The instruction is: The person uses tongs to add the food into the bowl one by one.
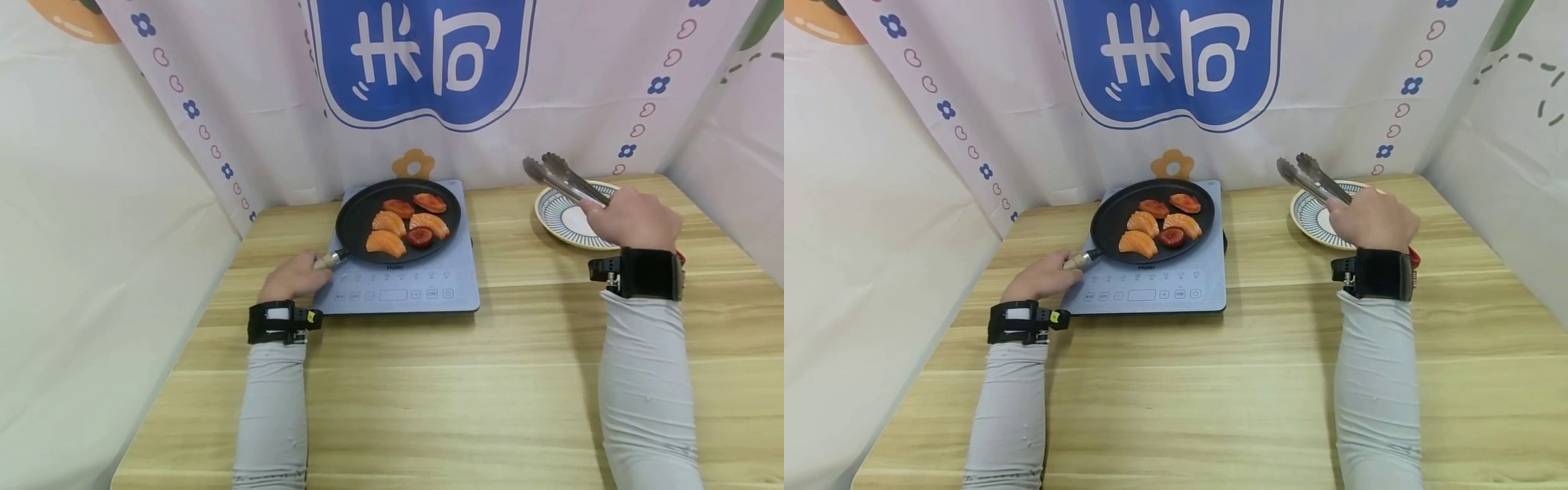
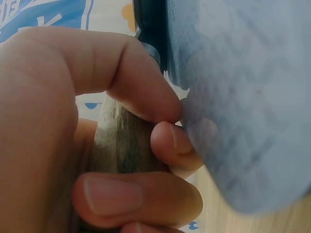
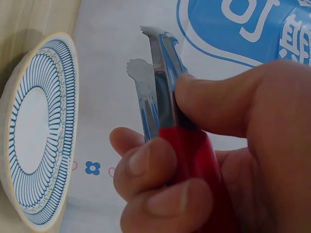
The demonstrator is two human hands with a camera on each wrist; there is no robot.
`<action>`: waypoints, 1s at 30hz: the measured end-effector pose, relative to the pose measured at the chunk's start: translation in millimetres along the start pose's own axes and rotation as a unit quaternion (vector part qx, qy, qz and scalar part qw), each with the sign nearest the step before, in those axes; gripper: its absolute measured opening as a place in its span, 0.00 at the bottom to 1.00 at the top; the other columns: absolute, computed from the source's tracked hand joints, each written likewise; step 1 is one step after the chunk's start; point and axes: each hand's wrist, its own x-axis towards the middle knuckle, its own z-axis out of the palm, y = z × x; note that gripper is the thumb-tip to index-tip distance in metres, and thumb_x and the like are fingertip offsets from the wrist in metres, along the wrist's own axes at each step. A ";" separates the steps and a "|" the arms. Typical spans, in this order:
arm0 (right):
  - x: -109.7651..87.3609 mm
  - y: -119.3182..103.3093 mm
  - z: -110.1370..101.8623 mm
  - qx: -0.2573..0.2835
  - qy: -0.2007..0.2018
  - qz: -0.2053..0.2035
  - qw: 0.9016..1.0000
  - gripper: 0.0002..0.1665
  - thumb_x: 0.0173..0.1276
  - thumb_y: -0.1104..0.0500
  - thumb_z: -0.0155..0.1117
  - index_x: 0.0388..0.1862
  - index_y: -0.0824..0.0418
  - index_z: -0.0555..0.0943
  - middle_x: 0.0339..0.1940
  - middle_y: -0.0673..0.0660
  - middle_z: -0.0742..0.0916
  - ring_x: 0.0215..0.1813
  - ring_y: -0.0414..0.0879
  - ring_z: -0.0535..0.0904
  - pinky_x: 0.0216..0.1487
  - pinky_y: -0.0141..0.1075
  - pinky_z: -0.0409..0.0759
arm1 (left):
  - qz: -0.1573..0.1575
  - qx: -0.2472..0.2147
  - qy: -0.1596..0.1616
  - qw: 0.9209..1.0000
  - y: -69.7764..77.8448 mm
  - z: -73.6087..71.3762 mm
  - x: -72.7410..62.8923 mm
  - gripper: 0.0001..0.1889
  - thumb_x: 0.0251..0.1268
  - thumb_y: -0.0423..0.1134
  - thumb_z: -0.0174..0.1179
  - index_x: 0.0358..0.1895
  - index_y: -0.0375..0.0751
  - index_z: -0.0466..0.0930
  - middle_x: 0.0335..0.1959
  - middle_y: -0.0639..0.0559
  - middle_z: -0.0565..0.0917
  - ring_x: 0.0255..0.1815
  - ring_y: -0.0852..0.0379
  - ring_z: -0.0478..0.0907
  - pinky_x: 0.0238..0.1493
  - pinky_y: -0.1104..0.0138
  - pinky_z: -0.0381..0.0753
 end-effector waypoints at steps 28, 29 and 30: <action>17.9 35.8 15.6 -0.013 -0.067 0.077 0.995 0.54 0.78 0.27 0.32 0.61 0.80 0.69 0.57 0.83 0.77 0.57 0.77 0.76 0.50 0.62 0.75 | -0.001 0.003 0.001 1.000 1.3 -0.5 -0.4 0.17 0.73 0.49 0.55 0.51 0.39 0.74 0.38 0.44 0.78 0.34 0.49 0.73 0.35 0.62 0.72; 18.7 36.9 16.1 -0.015 -0.071 0.078 0.994 0.54 0.78 0.28 0.32 0.63 0.80 0.68 0.59 0.84 0.76 0.58 0.77 0.75 0.52 0.62 0.74 | -0.002 0.003 0.001 1.000 1.3 -0.4 -0.5 0.17 0.73 0.49 0.55 0.51 0.39 0.74 0.38 0.44 0.78 0.34 0.49 0.73 0.35 0.62 0.72; 19.7 38.1 16.7 -0.018 -0.075 0.079 0.994 0.54 0.78 0.28 0.32 0.64 0.80 0.68 0.60 0.84 0.76 0.59 0.78 0.75 0.53 0.63 0.74 | -0.003 0.004 0.001 1.000 1.4 -0.4 -0.7 0.17 0.73 0.49 0.55 0.51 0.39 0.74 0.38 0.44 0.78 0.34 0.49 0.73 0.35 0.62 0.72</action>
